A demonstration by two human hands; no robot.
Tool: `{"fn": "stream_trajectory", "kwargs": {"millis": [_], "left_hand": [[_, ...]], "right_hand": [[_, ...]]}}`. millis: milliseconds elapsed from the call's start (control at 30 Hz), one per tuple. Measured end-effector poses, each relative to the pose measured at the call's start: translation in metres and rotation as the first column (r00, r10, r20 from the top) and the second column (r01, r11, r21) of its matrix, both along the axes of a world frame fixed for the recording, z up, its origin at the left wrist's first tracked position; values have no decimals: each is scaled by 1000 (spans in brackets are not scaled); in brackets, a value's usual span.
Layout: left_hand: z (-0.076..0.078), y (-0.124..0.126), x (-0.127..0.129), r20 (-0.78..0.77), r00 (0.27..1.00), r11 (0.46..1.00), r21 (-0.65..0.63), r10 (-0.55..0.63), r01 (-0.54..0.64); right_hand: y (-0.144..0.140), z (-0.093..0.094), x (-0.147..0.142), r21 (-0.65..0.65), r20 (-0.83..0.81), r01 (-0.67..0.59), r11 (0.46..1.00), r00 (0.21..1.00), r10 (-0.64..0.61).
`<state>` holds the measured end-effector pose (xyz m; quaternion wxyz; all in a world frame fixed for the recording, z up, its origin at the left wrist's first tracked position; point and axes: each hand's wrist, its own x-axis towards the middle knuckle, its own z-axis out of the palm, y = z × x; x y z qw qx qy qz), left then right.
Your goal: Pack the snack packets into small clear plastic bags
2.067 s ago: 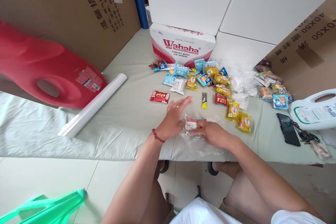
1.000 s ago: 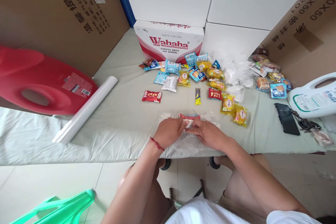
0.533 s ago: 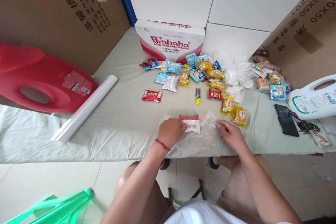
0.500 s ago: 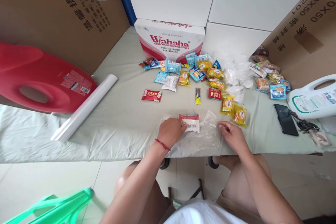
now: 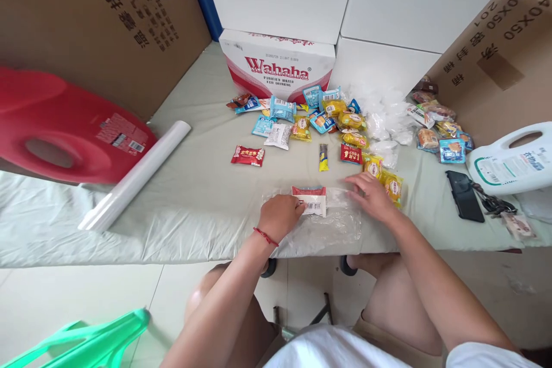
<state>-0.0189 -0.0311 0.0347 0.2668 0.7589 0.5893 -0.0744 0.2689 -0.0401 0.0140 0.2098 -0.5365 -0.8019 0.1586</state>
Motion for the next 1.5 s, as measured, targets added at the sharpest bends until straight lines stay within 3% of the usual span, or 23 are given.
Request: {"fn": "stream_trajectory", "kwargs": {"millis": [133,233,300,333,433,533,733,933,1100,1200,1333,1400,1500], "left_hand": [[3,-1,0,6,1000,999,-44,8,-8],[4,-2,0,0,1000,999,-49,16,-16],[5,-4,1,-6,999,999,-20,37,-37],[5,-6,2,-6,998,998,8,56,-56],[5,-12,5,27,995,984,149,96,-99],[4,-17,8,59,995,967,236,83,-95],[-1,-19,8,94,993,989,121,70,-81],[-1,-17,6,113,988,991,69,109,-117],[-2,-16,7,143,983,989,70,116,-127],[-3,-14,7,135,985,990,78,109,-121],[-6,-6,-1,172,983,991,97,70,-87],[-7,2,-11,255,966,995,72,46,-67],[-5,11,-32,438,897,998,-1,55,-60]], "right_hand": [[-33,3,41,139,19,95,986,995,-99],[-65,7,46,241,31,196,951,977,-209],[-86,10,25,282,-10,231,931,971,-238],[-95,12,8,280,-29,193,940,981,-193],[-115,9,-50,224,28,-92,970,996,88],[-119,-3,-89,189,127,-172,967,981,150],[-113,-16,-101,264,73,-40,964,997,21],[-111,3,-106,369,86,-33,929,996,1],[-78,21,-110,373,189,-98,923,982,28],[-47,29,-116,319,272,-91,943,962,1],[-8,24,-123,88,447,-58,994,894,13],[4,14,-124,-23,485,6,1000,874,6],[12,1,-124,-90,479,91,992,877,-37]]}}
